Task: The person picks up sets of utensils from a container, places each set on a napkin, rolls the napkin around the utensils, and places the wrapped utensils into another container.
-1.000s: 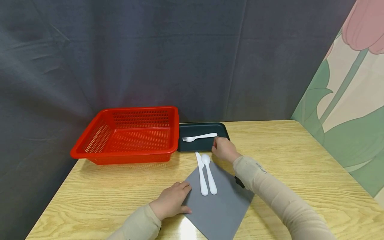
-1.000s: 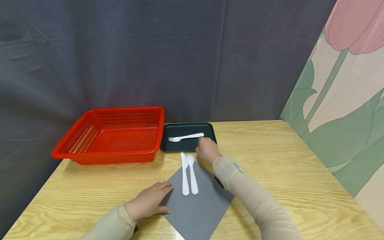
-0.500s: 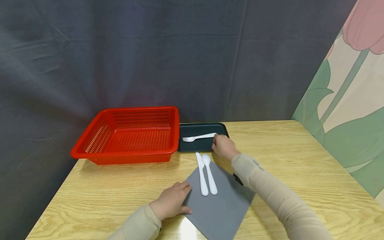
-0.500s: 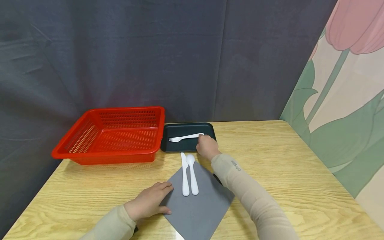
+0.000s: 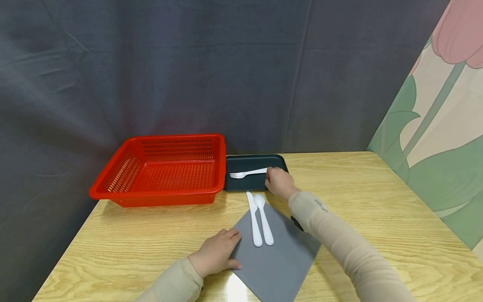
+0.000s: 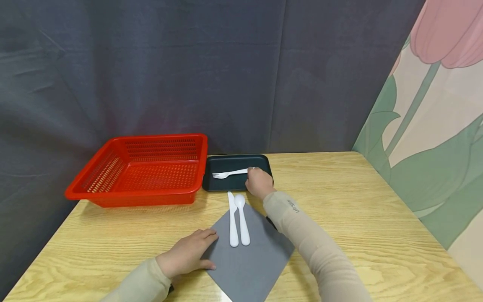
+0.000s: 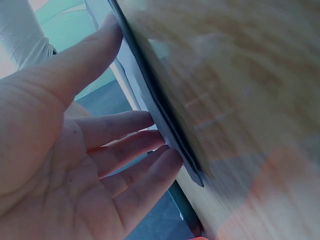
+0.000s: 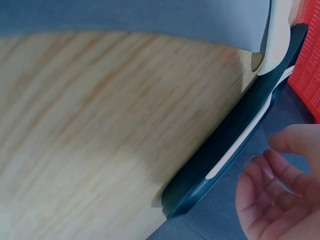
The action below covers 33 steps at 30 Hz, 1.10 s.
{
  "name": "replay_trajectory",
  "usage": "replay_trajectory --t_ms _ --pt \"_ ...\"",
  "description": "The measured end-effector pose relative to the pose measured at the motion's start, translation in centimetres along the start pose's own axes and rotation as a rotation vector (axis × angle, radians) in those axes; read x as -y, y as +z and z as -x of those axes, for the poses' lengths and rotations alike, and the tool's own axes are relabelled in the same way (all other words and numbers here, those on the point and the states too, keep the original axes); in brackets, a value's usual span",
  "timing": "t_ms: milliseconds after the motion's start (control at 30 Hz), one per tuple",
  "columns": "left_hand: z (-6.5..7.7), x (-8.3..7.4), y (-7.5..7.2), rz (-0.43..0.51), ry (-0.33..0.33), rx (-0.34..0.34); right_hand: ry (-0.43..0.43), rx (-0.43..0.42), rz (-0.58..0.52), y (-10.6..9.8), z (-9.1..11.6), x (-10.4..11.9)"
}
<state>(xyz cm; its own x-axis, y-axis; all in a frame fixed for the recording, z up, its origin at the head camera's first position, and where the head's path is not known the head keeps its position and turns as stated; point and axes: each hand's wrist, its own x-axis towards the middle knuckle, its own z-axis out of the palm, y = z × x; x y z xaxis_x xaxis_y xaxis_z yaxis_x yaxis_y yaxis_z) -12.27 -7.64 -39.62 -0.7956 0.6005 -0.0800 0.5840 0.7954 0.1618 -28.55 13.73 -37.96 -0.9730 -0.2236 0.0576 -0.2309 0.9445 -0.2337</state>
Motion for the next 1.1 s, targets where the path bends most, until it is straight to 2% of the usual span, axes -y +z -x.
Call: replay_trajectory --t_ms 500,1100 --pt "0.1 0.0 0.0 -0.002 0.004 -0.003 -0.056 -0.056 0.070 0.3 -0.7 -0.3" --pt "0.0 0.0 0.0 -0.013 0.005 -0.005 -0.084 -0.016 0.103 0.5 -1.9 -0.2"
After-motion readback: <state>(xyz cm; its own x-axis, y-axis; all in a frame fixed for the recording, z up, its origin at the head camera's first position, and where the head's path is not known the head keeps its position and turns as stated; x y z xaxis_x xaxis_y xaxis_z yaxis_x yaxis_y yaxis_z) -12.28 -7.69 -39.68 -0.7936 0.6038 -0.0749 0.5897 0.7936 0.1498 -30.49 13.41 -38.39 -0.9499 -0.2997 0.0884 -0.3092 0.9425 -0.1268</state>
